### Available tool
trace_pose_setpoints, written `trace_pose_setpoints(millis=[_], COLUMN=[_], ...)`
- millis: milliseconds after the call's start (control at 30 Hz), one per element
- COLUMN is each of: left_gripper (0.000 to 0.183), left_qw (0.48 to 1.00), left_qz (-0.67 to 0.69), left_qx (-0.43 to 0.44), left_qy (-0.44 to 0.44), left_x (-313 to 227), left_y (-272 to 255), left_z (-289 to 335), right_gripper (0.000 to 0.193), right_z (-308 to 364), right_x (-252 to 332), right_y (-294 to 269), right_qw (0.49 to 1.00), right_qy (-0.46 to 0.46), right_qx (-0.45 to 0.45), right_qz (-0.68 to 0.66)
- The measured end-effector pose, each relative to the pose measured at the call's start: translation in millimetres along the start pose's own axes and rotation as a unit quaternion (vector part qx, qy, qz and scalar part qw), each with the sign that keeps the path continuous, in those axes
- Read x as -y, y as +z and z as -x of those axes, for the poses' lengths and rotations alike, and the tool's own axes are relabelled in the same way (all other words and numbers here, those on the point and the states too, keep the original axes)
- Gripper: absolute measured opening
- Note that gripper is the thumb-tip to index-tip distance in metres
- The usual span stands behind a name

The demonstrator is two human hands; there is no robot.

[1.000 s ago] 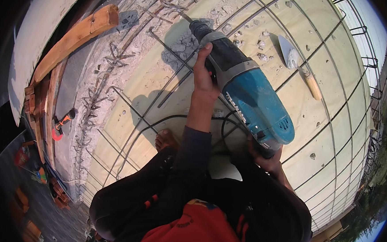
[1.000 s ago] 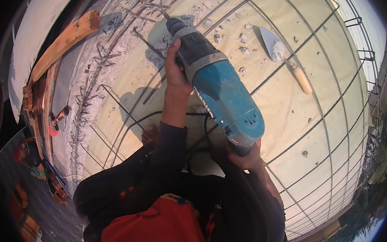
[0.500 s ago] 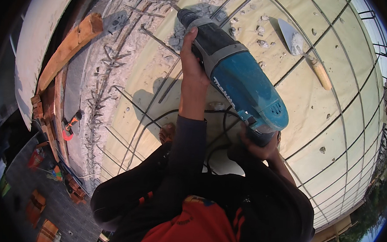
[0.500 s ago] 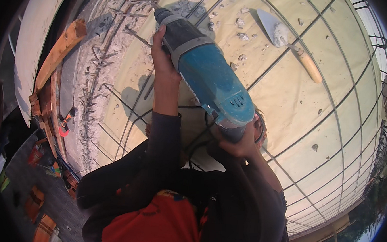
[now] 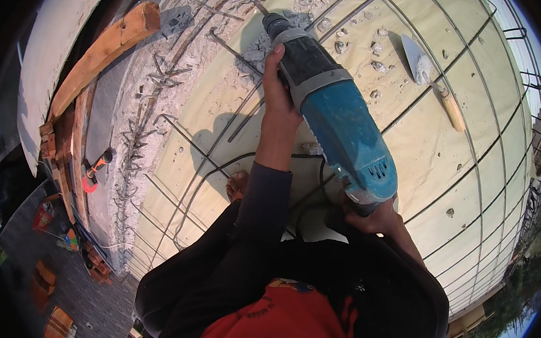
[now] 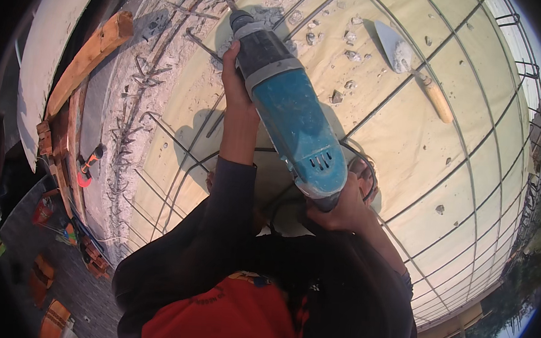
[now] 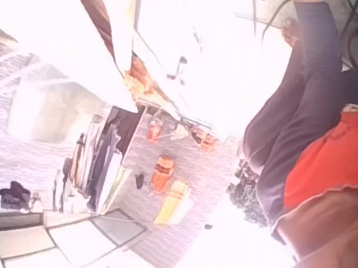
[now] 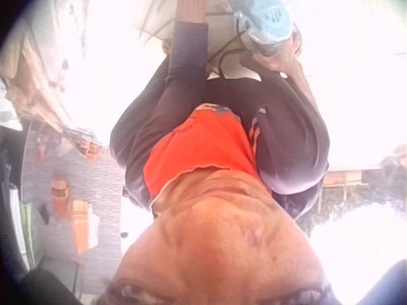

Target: The person uses a corded rotary hammer drill to bore holes into a concrete floor with exposed rebar. They repeatedly drill, clear debris with a trowel, and reposition the drill to create multiple holes in the grid pattern.

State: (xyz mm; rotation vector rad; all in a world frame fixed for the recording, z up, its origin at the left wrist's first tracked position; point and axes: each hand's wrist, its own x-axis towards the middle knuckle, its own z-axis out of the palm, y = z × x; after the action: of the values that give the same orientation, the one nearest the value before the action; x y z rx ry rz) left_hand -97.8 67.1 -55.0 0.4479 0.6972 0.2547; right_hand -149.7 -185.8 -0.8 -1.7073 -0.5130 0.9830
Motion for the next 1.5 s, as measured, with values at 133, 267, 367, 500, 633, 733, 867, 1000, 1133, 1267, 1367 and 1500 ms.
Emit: trace_pose_setpoints(millis=[133,267,367,500,633,733,867,1000,1133,1267,1367,1500], left_gripper=[0.052,0.053,0.06,0.064,0.064,0.063,0.062,0.061,0.059,0.052,0.051,0.054], left_qw=[0.999,0.997,0.995,0.996,0.997,0.998,0.999,0.996,0.996,0.994,0.995,0.996], left_qz=[0.04,0.03,0.013,0.0,0.04,0.007,0.03,0.047,0.012,0.015,0.001,-0.064], left_qx=[0.032,0.074,0.091,0.091,0.066,0.063,0.043,0.08,0.083,0.107,0.102,0.05], left_qy=[0.013,0.01,0.024,0.02,0.008,0.017,0.01,0.002,0.02,0.018,0.018,0.038], left_x=[10.3,-2.1,-4.6,0.4,6.6,9.1,1.8,5.9,7.5,5.2,4.1,7.1], left_y=[-37.4,-43.3,-41.6,-29.6,-32.8,-30.8,-28.8,-35.8,-34.1,-29.7,-27.9,-26.9], left_z=[22.4,21.3,18.5,22.9,18.8,14.0,14.0,6.7,8.3,8.7,9.1,4.8], right_gripper=[0.057,0.063,0.066,0.068,0.064,0.06,0.056,0.055,0.057,0.056,0.051,0.041], right_z=[12.1,8.1,6.0,7.1,13.9,9.9,3.5,3.1,2.5,4.3,2.9,1.5], right_x=[19.3,-0.4,1.8,10.3,12.2,15.9,11.3,9.4,14.8,8.9,3.7,-15.1], right_y=[4.1,6.7,16.2,17.9,16.2,6.9,7.6,13.7,7.3,8.0,8.0,11.0], right_qw=[0.989,0.991,0.994,0.995,0.996,0.991,0.99,0.995,0.991,0.992,0.991,0.988], right_qy=[-0.086,-0.082,-0.074,-0.076,-0.079,-0.116,-0.13,-0.093,-0.121,-0.118,-0.13,-0.146], right_qx=[0.041,0.085,0.084,0.05,0.037,0.026,0.013,0.021,0.012,0.013,-0.004,-0.04], right_qz=[0.115,0.055,0.015,0.029,0.024,0.058,0.054,0.023,0.055,0.047,0.041,-0.011])
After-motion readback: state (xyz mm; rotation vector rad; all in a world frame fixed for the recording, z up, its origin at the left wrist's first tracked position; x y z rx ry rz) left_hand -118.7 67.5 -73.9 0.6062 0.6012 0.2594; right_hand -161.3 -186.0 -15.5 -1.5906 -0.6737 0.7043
